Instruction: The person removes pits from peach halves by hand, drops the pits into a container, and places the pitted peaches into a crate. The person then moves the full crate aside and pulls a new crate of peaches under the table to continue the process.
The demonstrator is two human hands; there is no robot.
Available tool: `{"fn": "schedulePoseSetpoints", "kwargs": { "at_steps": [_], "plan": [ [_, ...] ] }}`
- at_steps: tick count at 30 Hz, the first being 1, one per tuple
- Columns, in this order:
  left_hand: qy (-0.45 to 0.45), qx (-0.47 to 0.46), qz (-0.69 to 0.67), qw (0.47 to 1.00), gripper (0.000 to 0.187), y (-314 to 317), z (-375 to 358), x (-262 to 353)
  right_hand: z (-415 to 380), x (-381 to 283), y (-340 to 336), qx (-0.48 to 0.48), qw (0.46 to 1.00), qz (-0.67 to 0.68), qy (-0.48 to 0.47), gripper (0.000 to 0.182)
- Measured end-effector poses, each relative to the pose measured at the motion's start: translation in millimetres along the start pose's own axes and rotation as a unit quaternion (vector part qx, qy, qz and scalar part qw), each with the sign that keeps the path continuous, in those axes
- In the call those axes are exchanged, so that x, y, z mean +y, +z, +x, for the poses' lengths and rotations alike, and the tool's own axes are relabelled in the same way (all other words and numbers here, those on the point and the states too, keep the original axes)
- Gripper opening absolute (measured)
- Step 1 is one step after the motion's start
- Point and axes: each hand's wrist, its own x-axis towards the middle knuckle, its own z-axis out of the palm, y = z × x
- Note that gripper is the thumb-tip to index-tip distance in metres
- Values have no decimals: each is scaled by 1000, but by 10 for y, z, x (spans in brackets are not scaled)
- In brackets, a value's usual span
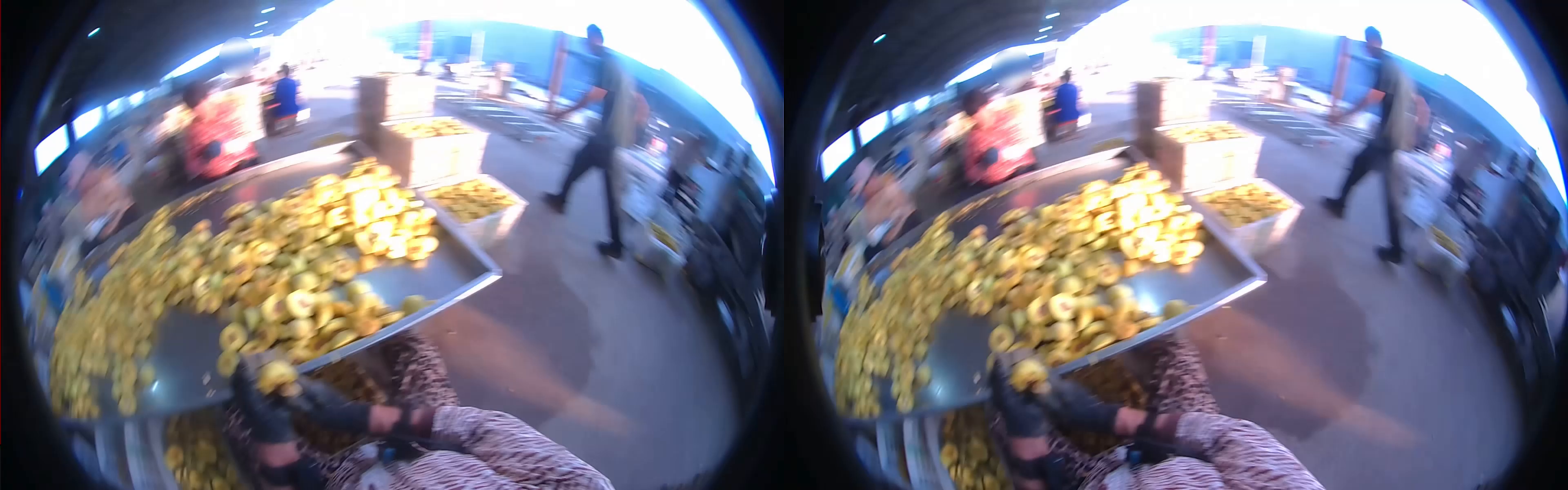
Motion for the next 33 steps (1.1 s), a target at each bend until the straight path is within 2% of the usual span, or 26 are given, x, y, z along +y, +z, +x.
{"fn": "schedulePoseSetpoints", "kwargs": {
  "at_steps": [1, 3, 4, 6, 7, 9, 10, 11, 12, 13, 15, 16, 17, 18, 19, 20, 21, 22, 23, 24, 28, 29, 30, 31, 32, 33],
  "plan": [
    [-3, -9, 22, 1000, 35, 68, -26, 89, 23, -83, 71, 51, 997, 4, -66, 38],
    [-5, -102, 30, 994, 40, 100, 20, 199, 87, 122, 152, 0, 999, 3, -39, 36],
    [-9, -112, 30, 993, 40, 40, 3, 119, 88, 67, 82, 10, 999, 0, -42, 36],
    [134, -59, 235, 961, 48, -145, -28, -30, 119, -115, -6, 15, 998, -9, -61, 34],
    [138, -63, 236, 960, 48, -183, -30, -51, 146, -89, -14, 17, 998, -9, -66, 34],
    [238, -77, 341, 906, 54, -252, -19, -94, 166, -6, -7, -5, 998, -34, -54, 34],
    [241, -79, 342, 905, 54, -111, -49, -73, 162, 12, 64, -5, 998, -33, -57, 34],
    [250, -4, 289, 924, 40, 142, -124, -45, 146, 25, 159, 3, 998, 42, -36, 33],
    [256, 70, 233, 936, 33, 283, -178, -9, 130, 46, 230, 11, 993, 118, -14, 33],
    [255, 69, 235, 935, 33, 251, -150, 70, 130, 113, 250, 13, 993, 120, -15, 33],
    [70, -68, 151, 984, 34, 145, -56, 228, 116, 262, 260, -24, 993, 98, -66, 31],
    [71, -64, 155, 983, 34, 152, -56, 215, 77, 101, 212, -27, 992, 103, -66, 31],
    [33, -84, 117, 989, 33, 163, -64, 200, -1, -229, 107, -40, 975, 204, 75, 29],
    [4, -93, 83, 992, 33, 157, -103, 258, -65, -437, 90, -67, 927, 298, 218, 27],
    [-23, -54, 62, 996, 36, 328, -175, 310, -79, -412, 114, -97, 922, 304, 221, 27],
    [-2, -30, 77, 997, 39, 496, -245, 318, -80, -325, 122, -67, 937, 299, 169, 27],
    [-18, 46, 47, 998, 40, 576, -241, 268, -110, -293, 147, -32, 947, 296, 118, 26],
    [-78, -29, -117, 990, 41, 376, -120, 139, -136, -370, 121, -48, 944, 304, 116, 26],
    [-36, -80, -63, 994, 40, 397, -163, 169, -155, -484, 87, -45, 910, 385, 145, 27],
    [-4, -66, -31, 997, 40, 411, -194, 190, -155, -558, 61, -46, 868, 461, 177, 27],
    [98, -3, 91, 991, 37, 458, -223, 208, -145, -330, -43, -84, 837, 491, 227, 29],
    [111, -10, 151, 982, 38, 436, -233, 231, -130, -216, -73, -177, 715, 643, 211, 29],
    [100, -22, 140, 985, 37, 424, -242, 226, -147, -162, -70, -255, 557, 767, 190, 29],
    [91, -31, 127, 987, 36, 419, -275, 211, -192, -237, -66, -266, 540, 773, 201, 29],
    [119, -10, 163, 979, 33, 454, -324, 228, -207, -392, -84, -187, 753, 594, 214, 29],
    [144, 6, 198, 970, 30, 513, -374, 257, -214, -530, -97, -92, 905, 364, 199, 28]
  ]
}}
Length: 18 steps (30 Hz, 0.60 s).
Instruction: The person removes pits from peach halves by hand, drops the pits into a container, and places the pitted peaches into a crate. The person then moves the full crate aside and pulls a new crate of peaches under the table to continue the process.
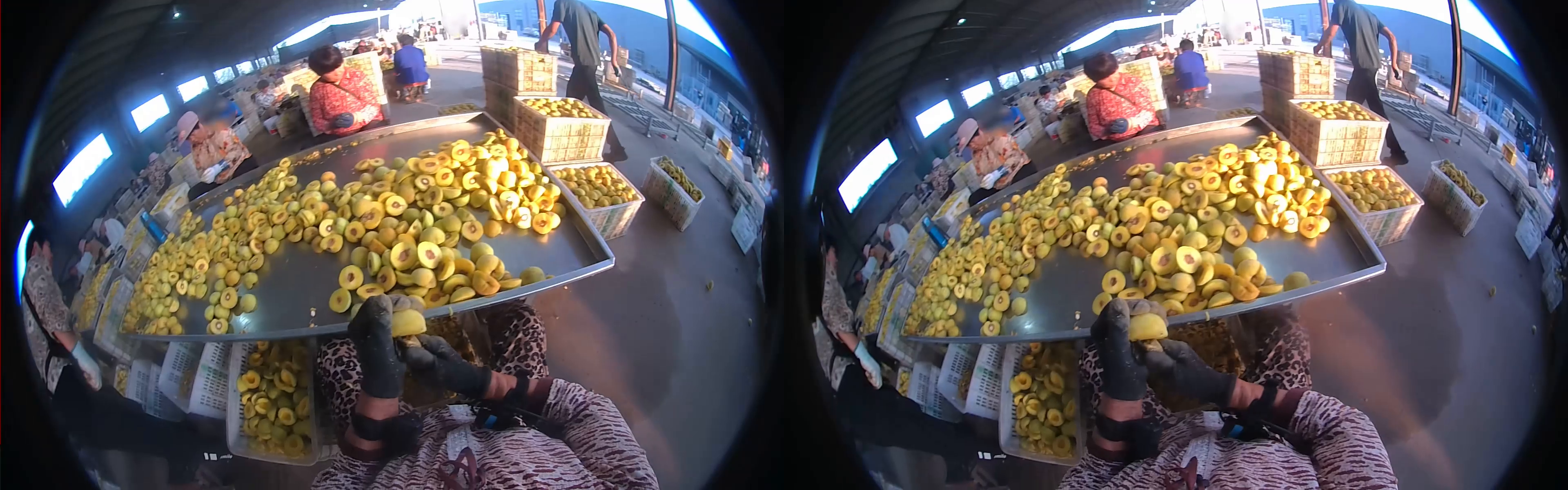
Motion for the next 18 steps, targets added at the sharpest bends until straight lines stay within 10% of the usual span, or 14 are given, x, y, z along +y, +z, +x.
{"fn": "schedulePoseSetpoints", "kwargs": {
  "at_steps": [4, 6, 7, 10, 18],
  "plan": [
    [80, -35, 68, 994, 35, -13, -116, -4, -162, -11, 64, 87, 988, 79, 103, 28],
    [-17, -64, 9, 998, 37, -4, -142, 51, -115, 249, -289, -239, 857, 438, 132, 28],
    [-60, -71, -42, 995, 37, -3, -133, -30, -152, 342, -360, -240, 851, 444, 142, 28],
    [-73, -74, -85, 991, 34, 1, -151, -156, -212, 438, -478, -22, 969, 238, 64, 28],
    [-120, -149, -153, 970, 41, -72, -39, -514, -192, 82, -510, -63, 998, 0, 12, 30]
  ]
}}
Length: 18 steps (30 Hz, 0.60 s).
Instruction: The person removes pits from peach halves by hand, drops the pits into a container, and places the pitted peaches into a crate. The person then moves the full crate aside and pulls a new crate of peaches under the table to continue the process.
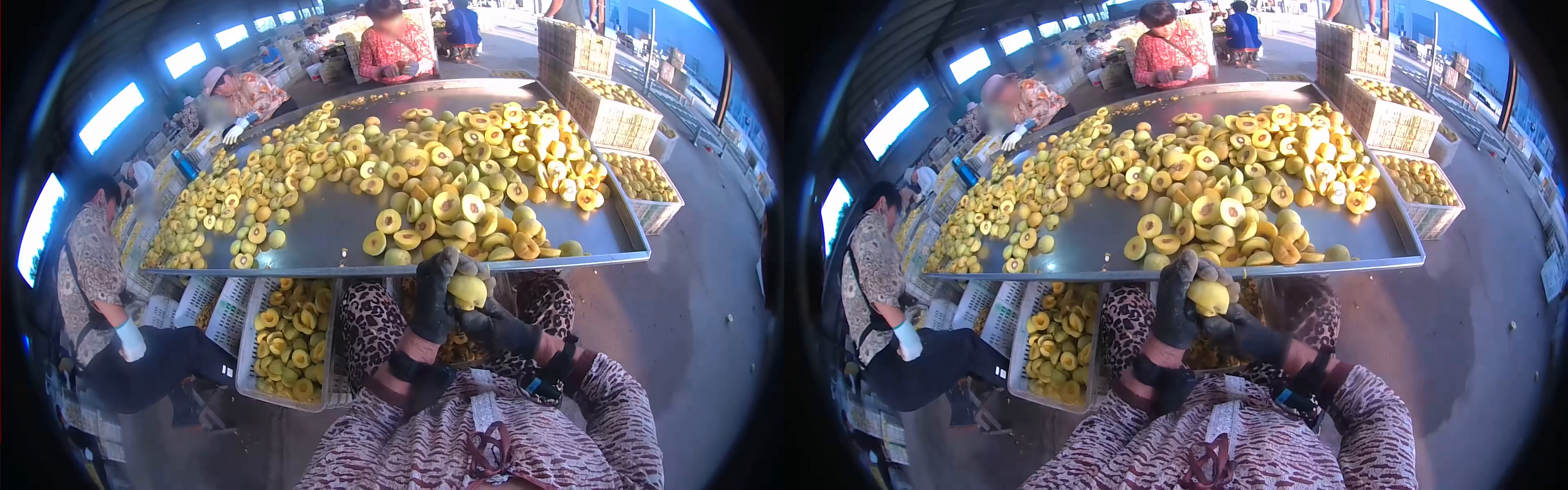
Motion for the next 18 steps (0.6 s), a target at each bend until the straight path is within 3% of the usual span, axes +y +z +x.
{"fn": "schedulePoseSetpoints", "kwargs": {
  "at_steps": [1, 2, 3, 4, 5, 6, 7, 8, 9, 10, 11, 12, 14, 16, 18],
  "plan": [
    [-58, 71, -98, 991, 42, 40, -8, 30, 30, 16, 47, -3, 1000, 0, 3, 30],
    [-55, 72, -97, 991, 42, -12, 17, 30, 64, 45, 105, 26, 979, -187, -78, 32],
    [-38, 59, -204, 977, 44, -121, 31, 3, 73, 73, 157, 53, 916, -366, -154, 34],
    [-18, 46, -307, 950, 45, -273, 49, -27, 78, 80, 213, 48, 917, -366, -152, 34],
    [33, 63, -271, 960, 45, -596, 43, -57, 87, 91, 273, 55, 926, -349, -133, 36],
    [-4, 198, -203, 959, 46, -721, -87, 238, 92, 128, 314, 62, 935, -330, -116, 38],
    [51, 161, -269, 948, 48, -1132, -186, 281, 122, 223, 292, 92, 957, -261, -83, 27],
    [97, 156, -212, 960, 50, -1410, -395, 458, 239, 474, -16, 87, 958, -259, -84, 27],
    [136, 200, -185, 953, 51, -1729, -575, 540, 394, 801, -539, -14, 995, 73, 64, 21],
    [128, 343, -98, 925, 50, -2016, -855, 630, 435, 965, -877, -111, 889, 391, 208, 20],
    [126, 505, 67, 851, 45, -2189, -1050, 679, 340, 889, -925, 59, 935, 252, 244, 22],
    [88, 587, 112, 797, 39, -2546, -1182, 668, 257, 786, -916, 224, 933, 96, 265, 27],
    [38, 589, 359, 723, 35, -2785, -1321, 675, 226, 575, -747, 204, 936, 18, 286, 28],
    [161, 467, 498, 713, 24, -2790, -947, 602, 159, 506, -613, 199, 925, -54, 320, 28],
    [204, 324, 598, 704, 22, -2456, -291, 550, 226, 499, -440, 116, 934, -124, 313, 29]
  ]
}}
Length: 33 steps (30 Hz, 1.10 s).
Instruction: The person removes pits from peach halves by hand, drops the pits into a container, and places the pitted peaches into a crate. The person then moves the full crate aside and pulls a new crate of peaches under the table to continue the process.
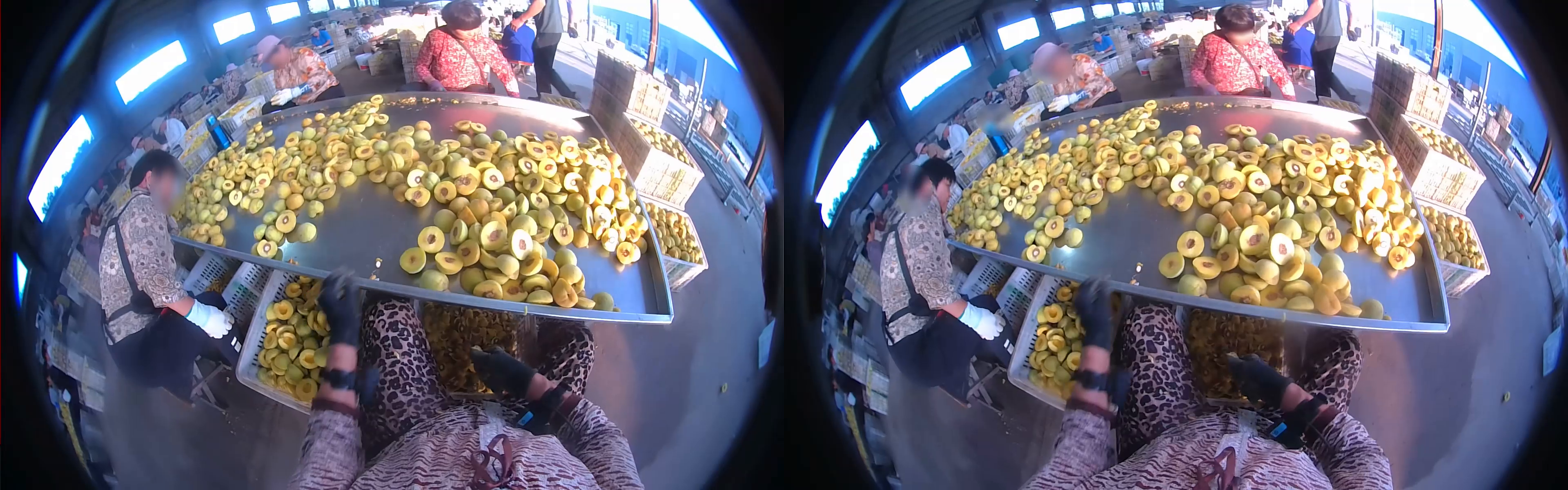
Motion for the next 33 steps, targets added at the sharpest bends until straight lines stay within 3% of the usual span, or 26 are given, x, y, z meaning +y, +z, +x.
{"fn": "schedulePoseSetpoints", "kwargs": {
  "at_steps": [1, 2, 4, 5, 7, 8, 9, 10, 11, 12, 13, 14, 16, 18, 19, 20, 22, 24, 29, 33],
  "plan": [
    [4, -11, -26, 1000, 23, 286, 165, 335, -37, -68, 83, 3, 1000, -5, 3, 29],
    [53, -57, -27, 997, 33, 594, 295, 249, -90, -160, 157, 14, 1000, -3, -7, 27],
    [1, -136, 211, 968, 37, 1024, 384, 476, -183, -195, 214, 32, 999, 2, -13, 27],
    [2, -140, 204, 969, 37, 1125, 410, 436, -227, -197, 205, 58, 997, -38, -46, 25],
    [-58, -335, 99, 935, 37, 1390, 475, 162, -309, -222, 141, 92, 989, -77, -82, 25],
    [-116, -360, -39, 925, 33, 1383, 532, 93, -341, -231, 115, 80, 990, -47, -103, 25],
    [-221, -313, -180, 906, 32, 1371, 453, 48, -361, -236, 102, 66, 990, -15, -124, 25],
    [-319, -257, -312, 857, 31, 1131, 471, 383, -373, -314, 129, 66, 990, -10, -127, 25],
    [-317, -259, -307, 859, 31, 1043, 443, 484, -378, -436, 188, 74, 978, -65, -186, 24],
    [-354, -239, -456, 781, 36, 934, 348, 516, -362, -520, 251, 77, 961, -119, -238, 24],
    [-382, -206, -589, 682, 41, 789, 250, 559, -309, -582, 296, 67, 963, -113, -233, 24],
    [-386, -200, -581, 688, 41, 664, 166, 700, -245, -665, 334, 49, 961, -124, -243, 23],
    [-355, -149, -726, 570, 42, 519, 9, 1098, -175, -822, 458, 23, 959, -129, -253, 23],
    [-311, -174, -608, 710, 43, 368, -148, 1323, -199, -985, 614, 23, 947, -133, -290, 25],
    [-253, -200, -589, 741, 46, 319, -203, 1457, -182, -1009, 654, 21, 942, -132, -307, 29],
    [-256, -202, -586, 742, 46, 306, -244, 1530, -154, -1026, 677, 21, 943, -127, -306, 29],
    [-265, -204, -604, 723, 48, 290, -314, 1653, -117, -1028, 689, 68, 883, -222, -409, 31],
    [-268, -219, -589, 730, 51, 278, -323, 1756, -87, -996, 664, 79, 877, -237, -411, 31],
    [-350, -142, -668, 641, 50, 562, -447, 1805, -66, -933, 638, 121, 860, -268, -418, 31],
    [-350, -113, -653, 662, 47, 653, -363, 1900, -100, -917, 607, 124, 854, -299, -408, 31]
  ]
}}
